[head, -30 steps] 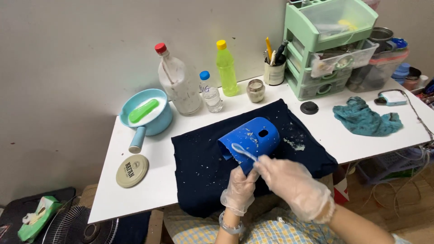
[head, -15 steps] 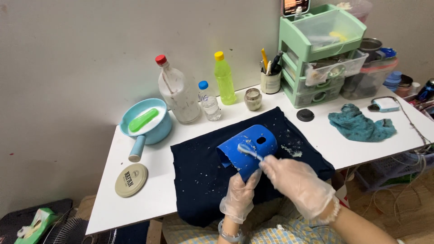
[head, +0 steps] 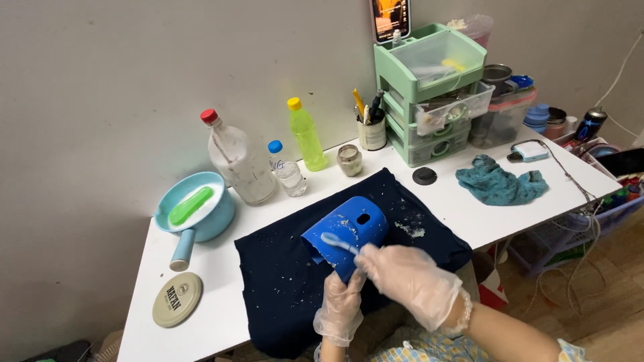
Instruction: Scrubbing a blue plastic component with a toothbrush and cleaning solution on a workbench.
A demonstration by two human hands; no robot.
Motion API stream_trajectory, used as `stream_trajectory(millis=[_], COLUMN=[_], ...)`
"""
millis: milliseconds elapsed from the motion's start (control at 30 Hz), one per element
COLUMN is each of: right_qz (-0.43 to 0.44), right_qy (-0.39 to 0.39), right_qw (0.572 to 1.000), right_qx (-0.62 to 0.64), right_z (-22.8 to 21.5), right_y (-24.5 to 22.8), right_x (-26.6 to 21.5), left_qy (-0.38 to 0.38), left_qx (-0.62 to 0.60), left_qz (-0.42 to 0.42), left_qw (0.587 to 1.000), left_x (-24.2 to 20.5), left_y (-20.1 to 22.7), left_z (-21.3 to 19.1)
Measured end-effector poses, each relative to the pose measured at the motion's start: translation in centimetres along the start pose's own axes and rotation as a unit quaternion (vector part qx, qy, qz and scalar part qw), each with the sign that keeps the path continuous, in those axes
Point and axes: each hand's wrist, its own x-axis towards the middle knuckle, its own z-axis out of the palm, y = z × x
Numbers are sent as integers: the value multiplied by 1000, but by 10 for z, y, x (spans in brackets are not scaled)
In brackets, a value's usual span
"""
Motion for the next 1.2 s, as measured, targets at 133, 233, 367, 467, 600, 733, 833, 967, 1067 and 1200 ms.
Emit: stream_trajectory(millis=[133, 233, 367, 467, 600, 733, 833, 967, 1067, 1200], right_qz=[30, 28, 8, 0, 3, 7, 14, 26, 13, 16], right_qy=[-23, 23, -27, 16, -8, 3, 0, -1, -17, 6], right_qw=[999, 999, 1000, 1000, 1000, 1000, 1000, 1000, 1000, 1000], right_qx=[-6, 12, -2, -10, -1, -30, 7, 4, 4, 9], right_z=[-3, -5, 0, 2, -10, 7, -12, -6, 2, -6], right_y=[7, 9, 2, 13, -1, 9, 8, 2, 5, 11], right_x=[3, 7, -2, 11, -6, 5, -5, 0, -5, -13], left_qy=[3, -75, -4, -57, 0, -1, -96, -34, -18, -88], left_qx=[-31, 269, -58, 222, 141, 52, 422, 56, -55, 453], left_qz=[5, 171, 2, 134, -68, -44, 237, 40, -24, 304], left_qw=[1000, 945, 998, 964, 988, 998, 870, 997, 998, 834], left_x=[-2, -5, -1, -9, 1, -2, -11, -1, 1, -12], left_y=[-31, -38, -7, -54, 9, -18, -56, -10, 15, -77], left_z=[-14, -22, 1, -30, -4, -15, -34, -5, 6, -45])
